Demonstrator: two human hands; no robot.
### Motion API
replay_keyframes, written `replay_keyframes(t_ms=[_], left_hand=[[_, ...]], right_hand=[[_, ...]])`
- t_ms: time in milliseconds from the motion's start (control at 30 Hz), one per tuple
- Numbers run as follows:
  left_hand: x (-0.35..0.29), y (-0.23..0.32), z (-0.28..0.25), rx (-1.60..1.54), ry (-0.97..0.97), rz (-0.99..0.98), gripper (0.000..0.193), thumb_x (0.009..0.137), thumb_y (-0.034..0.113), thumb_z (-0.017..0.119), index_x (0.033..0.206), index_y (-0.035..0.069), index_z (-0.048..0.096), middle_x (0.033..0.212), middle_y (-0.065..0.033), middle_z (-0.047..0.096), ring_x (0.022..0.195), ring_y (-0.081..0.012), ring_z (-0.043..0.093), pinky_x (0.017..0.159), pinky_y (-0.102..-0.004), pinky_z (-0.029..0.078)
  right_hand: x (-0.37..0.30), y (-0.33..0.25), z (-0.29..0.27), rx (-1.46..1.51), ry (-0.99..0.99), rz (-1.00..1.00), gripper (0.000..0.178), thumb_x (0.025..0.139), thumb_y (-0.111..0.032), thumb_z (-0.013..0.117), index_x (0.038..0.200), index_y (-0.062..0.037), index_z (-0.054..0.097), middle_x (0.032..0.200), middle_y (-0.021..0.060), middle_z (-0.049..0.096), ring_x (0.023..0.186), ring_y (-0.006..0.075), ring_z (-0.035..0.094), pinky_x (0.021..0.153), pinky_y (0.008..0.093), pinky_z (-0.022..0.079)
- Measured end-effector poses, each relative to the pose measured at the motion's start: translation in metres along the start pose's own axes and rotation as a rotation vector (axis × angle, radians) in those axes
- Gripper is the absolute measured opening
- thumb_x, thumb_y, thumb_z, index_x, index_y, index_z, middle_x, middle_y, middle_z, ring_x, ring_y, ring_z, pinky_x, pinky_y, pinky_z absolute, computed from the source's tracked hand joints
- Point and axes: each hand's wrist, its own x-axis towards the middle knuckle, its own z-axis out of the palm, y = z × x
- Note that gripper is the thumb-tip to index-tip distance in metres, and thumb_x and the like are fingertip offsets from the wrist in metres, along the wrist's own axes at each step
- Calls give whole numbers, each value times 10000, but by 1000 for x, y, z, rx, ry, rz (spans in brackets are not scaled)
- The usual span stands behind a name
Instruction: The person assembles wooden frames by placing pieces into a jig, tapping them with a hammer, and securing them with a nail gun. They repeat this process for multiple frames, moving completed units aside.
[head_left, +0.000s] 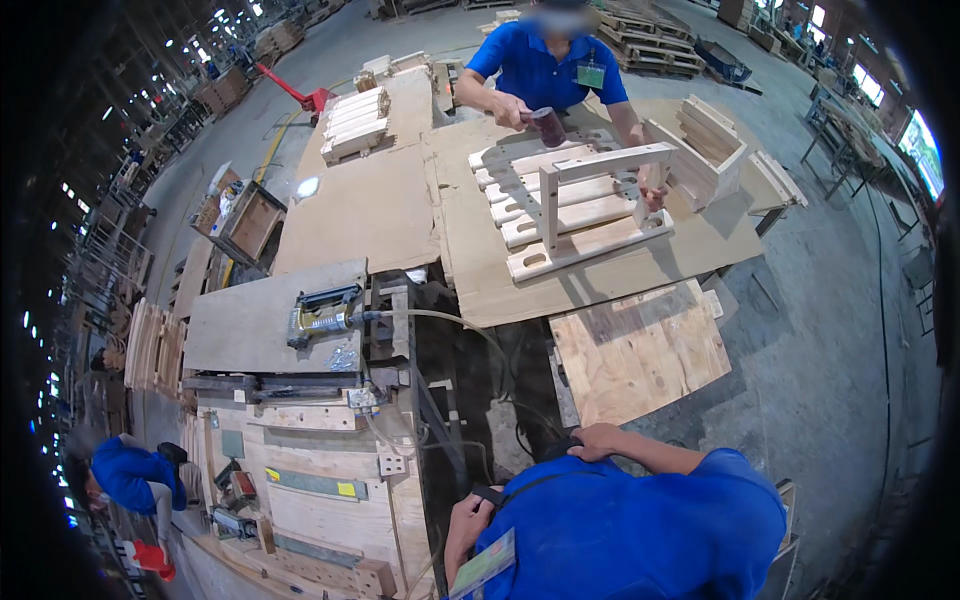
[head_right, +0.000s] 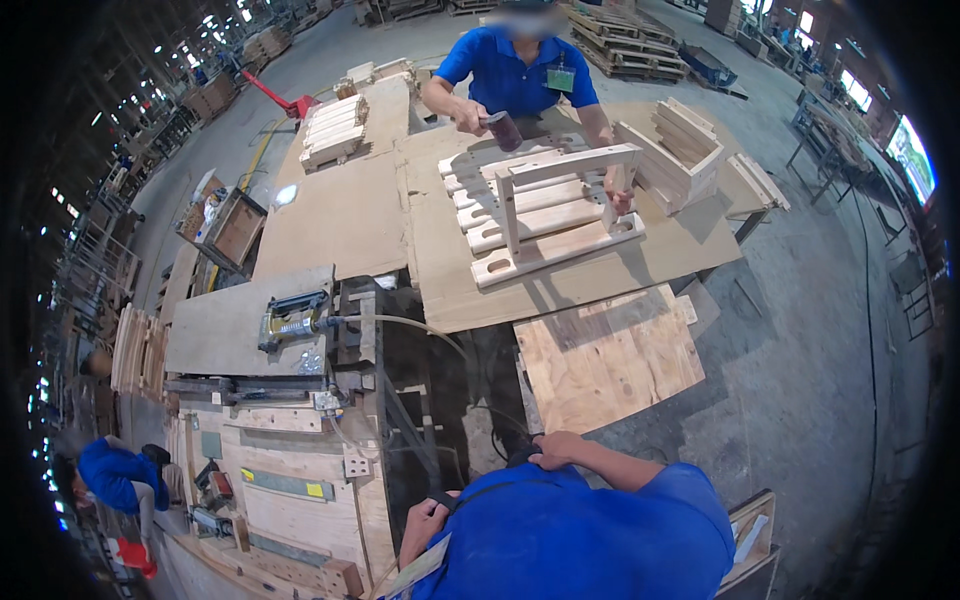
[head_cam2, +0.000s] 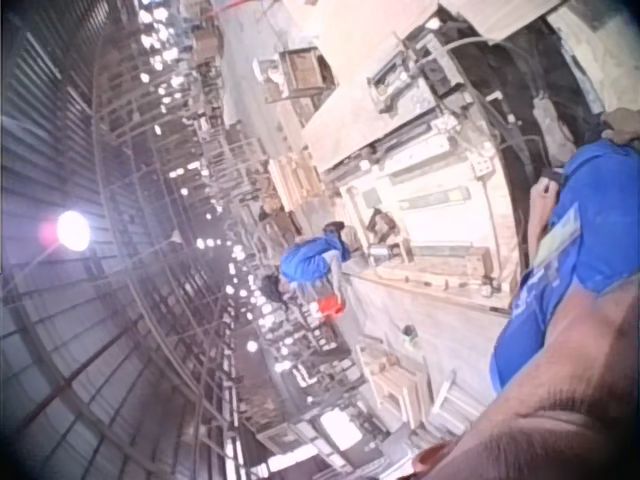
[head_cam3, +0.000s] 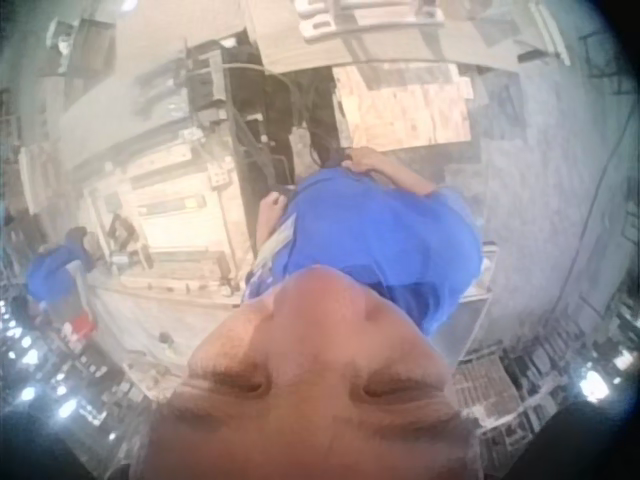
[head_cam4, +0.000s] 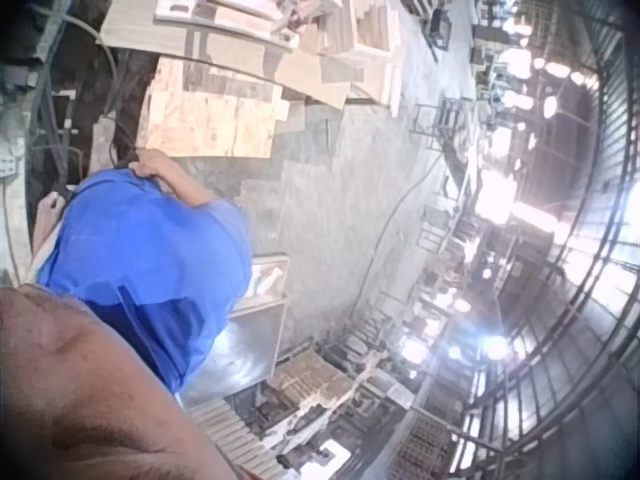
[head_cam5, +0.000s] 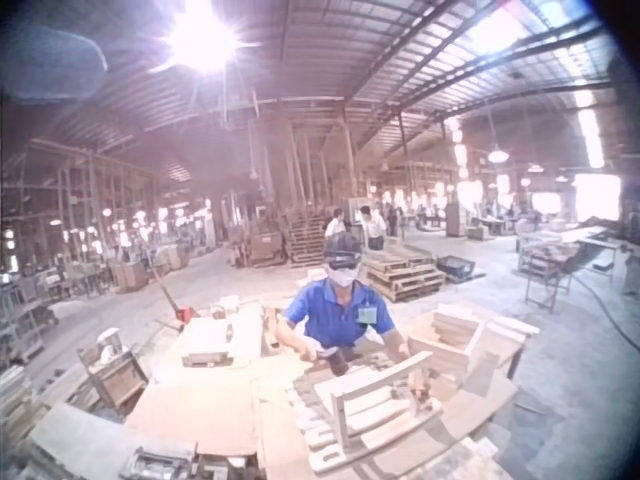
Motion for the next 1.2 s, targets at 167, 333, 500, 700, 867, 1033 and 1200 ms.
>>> replay_keyframes(t_ms=[167, 333, 500, 700, 867, 1033, 1200], left_hand=[[14, 13, -26, 112, -214, 19, 277, 1047, 168, 630, 1258, 63, 775, 988, -2, 761, 848, -90, 629, 782, -248, 519], [37, 8, -28, 132, -326, 288, 287, 1055, 165, 615, 1272, 46, 761, 1069, -52, 801, 957, -149, 716, 895, -295, 556], [41, -7, -28, 134, -282, 143, 287, 1038, 177, 632, 1250, 38, 765, 1083, -89, 808, 998, -174, 735, 924, -316, 560], [27, -19, -48, 225, -90, 193, 285, 1014, 241, 682, 1207, 56, 779, 1042, -88, 803, 982, -162, 734, 886, -312, 561], [35, -38, -45, 415, -152, 251, 294, 1009, 271, 621, 1105, 9, 714, 991, -238, 761, 973, -333, 770, 847, -427, 567], [61, -61, -17, 674, 21, 155, 338, 983, 288, 621, 1172, 21, 706, 1105, -289, 723, 1064, -484, 688, 915, -530, 560], [53, -67, 8, 605, 105, -89, 378, 987, 335, 668, 1209, 41, 751, 1157, -220, 763, 1114, -398, 724, 973, -466, 562]], right_hand=[[-13, -33, -4, -12, 87, -24, 668, 1057, -512, 544, 1555, -69, 493, 1417, 234, 656, 1322, 407, 619, 1095, 501, 498], [-22, -50, 23, 231, 176, -156, 683, 1038, -550, 562, 1529, -77, 529, 1400, 251, 660, 1314, 430, 617, 1100, 497, 493], [-36, -58, 45, 233, 191, -170, 654, 1032, -548, 575, 1484, -75, 575, 1386, 248, 669, 1288, 437, 631, 1098, 488, 498], [-62, -31, -18, 560, 766, -192, 482, 993, -435, 674, 1300, -63, 691, 1166, 205, 753, 1082, 351, 730, 935, 423, 569], [-67, 4, -95, 481, 1018, -174, 451, 991, -391, 692, 1293, -56, 703, 1128, 196, 761, 1037, 347, 742, 906, 426, 579], [-43, 62, -131, 173, 927, -78, 502, 1006, -419, 666, 1368, -70, 682, 1336, 219, 684, 1267, 410, 627, 1103, 482, 483], [-20, 111, -173, -48, 845, 17, 601, 993, -383, 689, 1485, -65, 558, 1446, 261, 567, 1339, 436, 557, 1127, 509, 472]])
